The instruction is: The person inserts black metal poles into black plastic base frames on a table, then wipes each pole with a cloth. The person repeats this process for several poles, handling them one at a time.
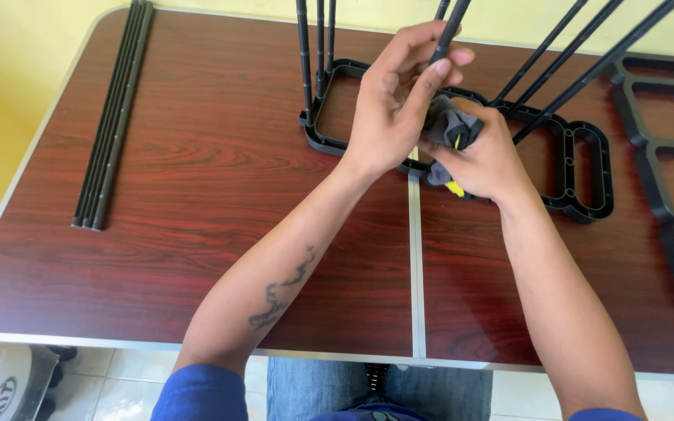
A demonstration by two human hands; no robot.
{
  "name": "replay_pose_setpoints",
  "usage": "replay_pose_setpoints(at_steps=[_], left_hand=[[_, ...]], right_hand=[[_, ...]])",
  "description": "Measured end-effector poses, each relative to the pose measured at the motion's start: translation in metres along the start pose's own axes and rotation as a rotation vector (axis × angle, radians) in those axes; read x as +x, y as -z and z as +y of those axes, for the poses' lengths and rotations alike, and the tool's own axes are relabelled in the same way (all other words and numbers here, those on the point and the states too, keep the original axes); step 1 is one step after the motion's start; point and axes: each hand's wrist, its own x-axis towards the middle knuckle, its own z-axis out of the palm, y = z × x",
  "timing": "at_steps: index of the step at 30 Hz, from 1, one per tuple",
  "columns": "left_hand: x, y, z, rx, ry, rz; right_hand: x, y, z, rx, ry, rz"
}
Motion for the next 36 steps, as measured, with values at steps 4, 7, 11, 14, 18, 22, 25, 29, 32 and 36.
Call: replay_pose_setpoints(at_steps=[4,7,11,14,18,22,25,29,32,36], left_hand=[[0.007,0.007,-0.025,0.039,0.03,0.024],[0.004,0.009,-0.036,0.019,0.078,0.055],[0.001,0.009,-0.04,0.035,0.045,0.06],[0.005,0.011,-0.04,0.137,0.024,0.067],[0.008,0.011,-0.038,0.089,-0.032,0.053],[0.009,0.01,-0.039,0.093,-0.008,0.063],[0.008,0.01,-0.041,0.108,-0.005,0.057],[0.007,0.01,-0.042,0.134,0.001,0.066],[0.008,0.011,-0.041,0.146,0.013,0.064],[0.008,0.013,-0.041,0.196,0.01,0.052]], right_hand=[[0.016,-0.009,0.018,0.047,0.003,0.025],[0.019,-0.017,0.025,0.006,-0.012,0.048],[0.022,-0.03,0.028,-0.067,-0.001,0.129],[0.021,-0.029,0.028,-0.109,0.103,0.166],[0.025,-0.026,0.029,-0.148,0.149,0.191],[0.026,-0.027,0.03,-0.126,0.124,0.167],[0.024,-0.026,0.033,-0.125,0.137,0.165],[0.023,-0.027,0.034,-0.132,0.097,0.17],[0.023,-0.028,0.034,-0.134,0.08,0.174],[0.022,-0.031,0.035,-0.135,0.075,0.183]])
